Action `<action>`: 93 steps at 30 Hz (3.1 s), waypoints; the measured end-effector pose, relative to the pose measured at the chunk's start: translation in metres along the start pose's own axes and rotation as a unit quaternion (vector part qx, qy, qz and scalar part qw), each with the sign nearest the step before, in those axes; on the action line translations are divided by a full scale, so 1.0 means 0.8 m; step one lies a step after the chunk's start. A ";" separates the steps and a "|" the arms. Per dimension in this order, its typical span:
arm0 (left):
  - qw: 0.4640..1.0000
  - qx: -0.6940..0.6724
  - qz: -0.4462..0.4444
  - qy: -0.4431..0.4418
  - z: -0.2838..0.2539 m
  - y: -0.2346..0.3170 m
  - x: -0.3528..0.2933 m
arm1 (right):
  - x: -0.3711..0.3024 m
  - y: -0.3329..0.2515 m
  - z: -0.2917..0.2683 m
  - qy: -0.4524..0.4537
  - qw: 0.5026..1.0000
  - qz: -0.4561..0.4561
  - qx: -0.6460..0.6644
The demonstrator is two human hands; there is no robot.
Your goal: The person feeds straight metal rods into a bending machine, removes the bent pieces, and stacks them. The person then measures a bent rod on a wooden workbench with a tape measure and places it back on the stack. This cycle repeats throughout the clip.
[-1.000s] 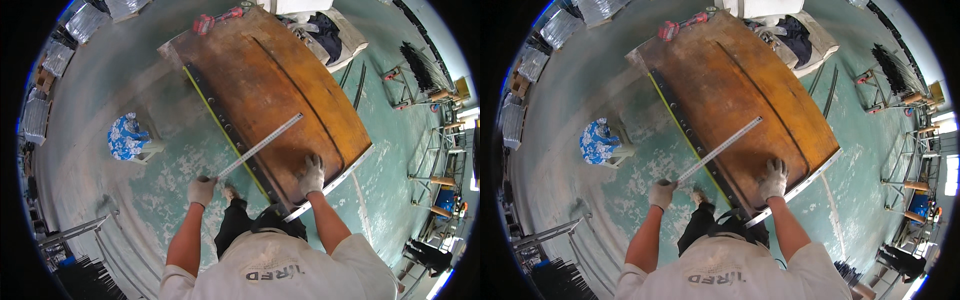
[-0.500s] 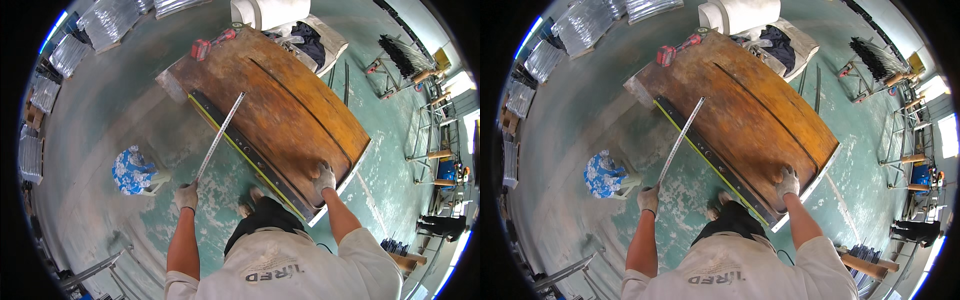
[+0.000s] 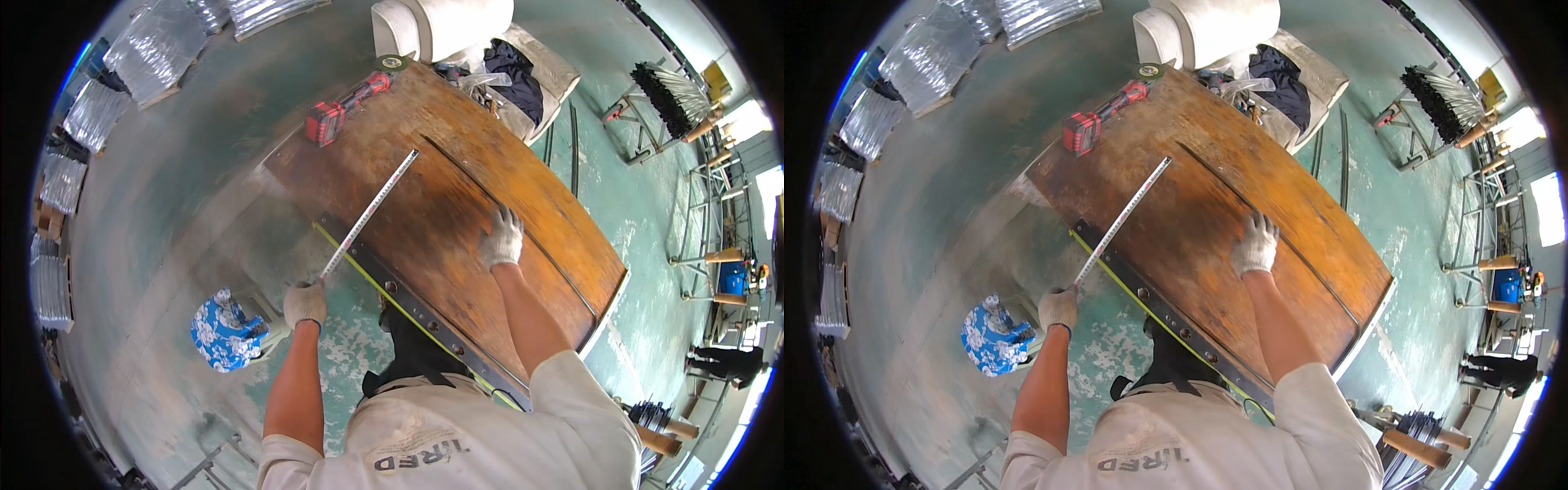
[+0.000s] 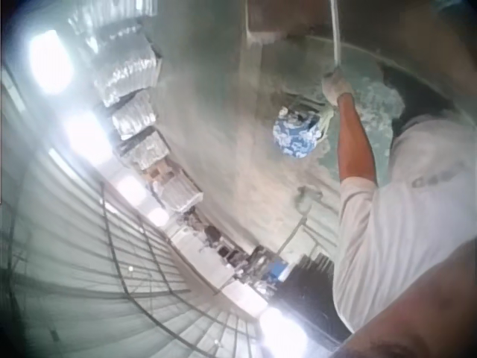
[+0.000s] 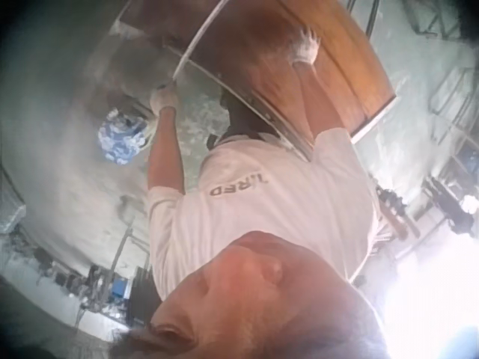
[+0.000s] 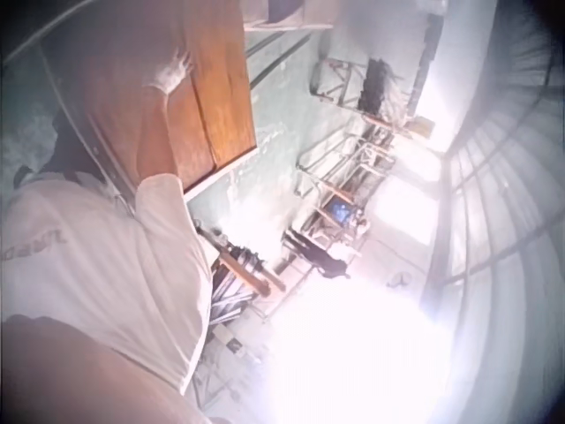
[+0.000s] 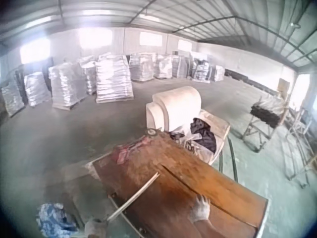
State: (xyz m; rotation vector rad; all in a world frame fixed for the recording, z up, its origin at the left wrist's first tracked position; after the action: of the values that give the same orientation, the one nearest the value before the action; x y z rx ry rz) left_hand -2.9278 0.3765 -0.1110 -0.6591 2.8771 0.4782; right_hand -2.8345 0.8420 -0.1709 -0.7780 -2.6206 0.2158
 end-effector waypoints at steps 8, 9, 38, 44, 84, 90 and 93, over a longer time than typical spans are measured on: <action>1.000 -0.018 0.013 -0.018 0.019 0.098 0.090 | 0.090 -0.090 0.074 -0.077 0.991 0.079 -0.072; 1.000 -0.016 0.013 -0.021 0.024 0.103 0.094 | 0.091 -0.092 0.079 -0.076 0.992 0.077 -0.072; 0.992 -0.021 0.010 -0.123 0.046 0.098 0.140 | 0.095 -0.088 0.100 -0.033 0.994 0.027 -0.101; 0.990 -0.074 0.028 -0.116 0.052 0.085 0.137 | 0.107 -0.038 0.079 0.047 0.992 0.106 -0.055; 0.490 -0.218 0.487 -0.689 0.054 0.102 -0.399 | -0.567 -0.081 -0.832 0.716 0.519 0.318 0.341; 0.535 -0.134 0.432 -0.713 0.056 -0.017 -0.613 | -0.811 0.000 -0.879 0.750 0.460 0.348 0.323; 0.586 -0.133 0.382 -0.702 0.084 -0.066 -0.719 | -0.906 0.057 -0.871 0.753 0.474 0.392 0.234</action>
State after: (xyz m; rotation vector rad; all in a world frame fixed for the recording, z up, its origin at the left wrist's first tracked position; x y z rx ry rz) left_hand -2.3865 0.5833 -0.0647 0.7774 1.3113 0.9266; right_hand -1.9673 0.5040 0.2128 -1.0818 -0.3549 0.2631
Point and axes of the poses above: each hand's wrist, its own x-axis towards the middle knuckle, its own z-axis out of the palm, y = z × x, the point moved 1 cm from there along x, towards the middle knuckle, and after that the axes turned 12 degrees about y, right-handed, at the moved point
